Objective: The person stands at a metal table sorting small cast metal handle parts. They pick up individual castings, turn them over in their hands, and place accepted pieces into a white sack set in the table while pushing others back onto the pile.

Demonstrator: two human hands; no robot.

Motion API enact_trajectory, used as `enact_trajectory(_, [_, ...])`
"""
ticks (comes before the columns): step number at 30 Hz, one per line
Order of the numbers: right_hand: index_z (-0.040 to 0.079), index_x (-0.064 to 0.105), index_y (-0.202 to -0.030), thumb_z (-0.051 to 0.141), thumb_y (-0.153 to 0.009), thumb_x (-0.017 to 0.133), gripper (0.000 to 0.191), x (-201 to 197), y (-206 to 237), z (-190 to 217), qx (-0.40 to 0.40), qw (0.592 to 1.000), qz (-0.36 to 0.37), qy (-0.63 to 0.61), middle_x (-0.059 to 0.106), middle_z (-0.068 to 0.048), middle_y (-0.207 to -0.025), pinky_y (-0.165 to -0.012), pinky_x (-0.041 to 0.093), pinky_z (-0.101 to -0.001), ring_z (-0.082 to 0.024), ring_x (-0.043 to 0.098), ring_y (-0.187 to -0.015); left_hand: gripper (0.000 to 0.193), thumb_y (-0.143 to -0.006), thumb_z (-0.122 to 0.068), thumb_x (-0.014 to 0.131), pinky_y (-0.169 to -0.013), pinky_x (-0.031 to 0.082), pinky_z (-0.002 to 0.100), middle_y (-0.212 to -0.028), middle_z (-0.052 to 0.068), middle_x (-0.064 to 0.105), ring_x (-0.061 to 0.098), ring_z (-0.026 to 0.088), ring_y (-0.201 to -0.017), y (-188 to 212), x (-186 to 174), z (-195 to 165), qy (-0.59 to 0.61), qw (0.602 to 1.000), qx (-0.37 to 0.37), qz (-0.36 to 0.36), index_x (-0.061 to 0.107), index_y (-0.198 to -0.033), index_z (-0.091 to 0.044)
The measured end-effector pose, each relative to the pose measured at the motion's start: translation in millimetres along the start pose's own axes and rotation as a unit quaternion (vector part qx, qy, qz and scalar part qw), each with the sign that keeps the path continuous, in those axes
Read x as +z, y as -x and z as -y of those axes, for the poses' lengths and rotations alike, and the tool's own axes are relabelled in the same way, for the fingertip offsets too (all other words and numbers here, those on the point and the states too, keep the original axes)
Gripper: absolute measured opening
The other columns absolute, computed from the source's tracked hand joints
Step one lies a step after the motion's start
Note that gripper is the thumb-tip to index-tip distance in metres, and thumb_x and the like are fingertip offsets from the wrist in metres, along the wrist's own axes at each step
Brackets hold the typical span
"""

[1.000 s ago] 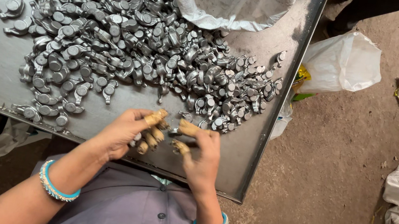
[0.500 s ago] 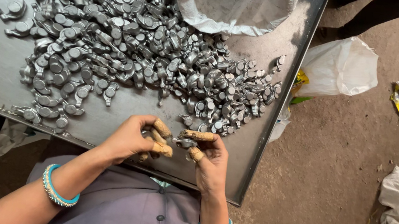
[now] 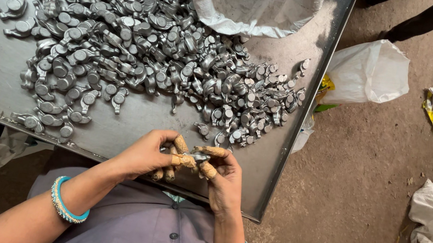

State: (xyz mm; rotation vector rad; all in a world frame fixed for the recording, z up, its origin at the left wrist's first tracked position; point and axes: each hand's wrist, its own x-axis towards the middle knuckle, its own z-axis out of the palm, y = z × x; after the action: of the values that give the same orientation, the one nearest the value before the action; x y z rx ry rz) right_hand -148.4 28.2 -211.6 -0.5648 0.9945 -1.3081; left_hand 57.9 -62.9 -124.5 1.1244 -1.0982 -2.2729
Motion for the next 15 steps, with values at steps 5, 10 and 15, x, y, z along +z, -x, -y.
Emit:
enact_trajectory(5, [0.001,0.071,-0.114,0.004,-0.083,0.080,0.033,14.9,-9.4,6.2,-0.071,0.957,-0.043,0.277,0.073,-0.010,-0.110,-0.078,0.059,-0.0319,-0.017,0.069,-0.093,0.018,-0.091,-0.021,0.073,-0.038,0.043,0.023,-0.069,0.005,0.066,0.062,0.009,-0.050,3.4,-19.0,4.2,-0.035,0.999,0.001,-0.019,0.067,-0.094,-0.005])
enact_trajectory(10, [0.007,0.071,-0.111,0.013,-0.076,0.084,0.037,32.8,-25.3,8.9,-0.270,0.659,-0.133,0.689,0.070,-0.012,-0.107,-0.086,0.050,-0.0414,-0.031,0.062,-0.098,0.018,-0.089,-0.024,0.074,-0.039,0.043,0.021,-0.070,0.003,0.068,0.062,0.009,-0.051,37.2,-78.3,10.9,-0.022,0.986,0.058,-0.152,0.072,-0.091,-0.006])
enact_trajectory(15, [0.010,0.071,-0.109,0.014,-0.080,0.082,0.031,46.6,-35.5,7.8,-0.293,0.608,-0.103,0.731,0.071,-0.011,-0.105,-0.089,0.049,-0.0438,-0.033,0.061,-0.099,0.021,-0.088,-0.024,0.077,-0.037,0.038,0.021,-0.069,0.002,0.066,0.060,0.006,-0.052,119.6,-147.2,11.5,0.032,0.931,0.162,-0.324,0.067,-0.086,-0.006])
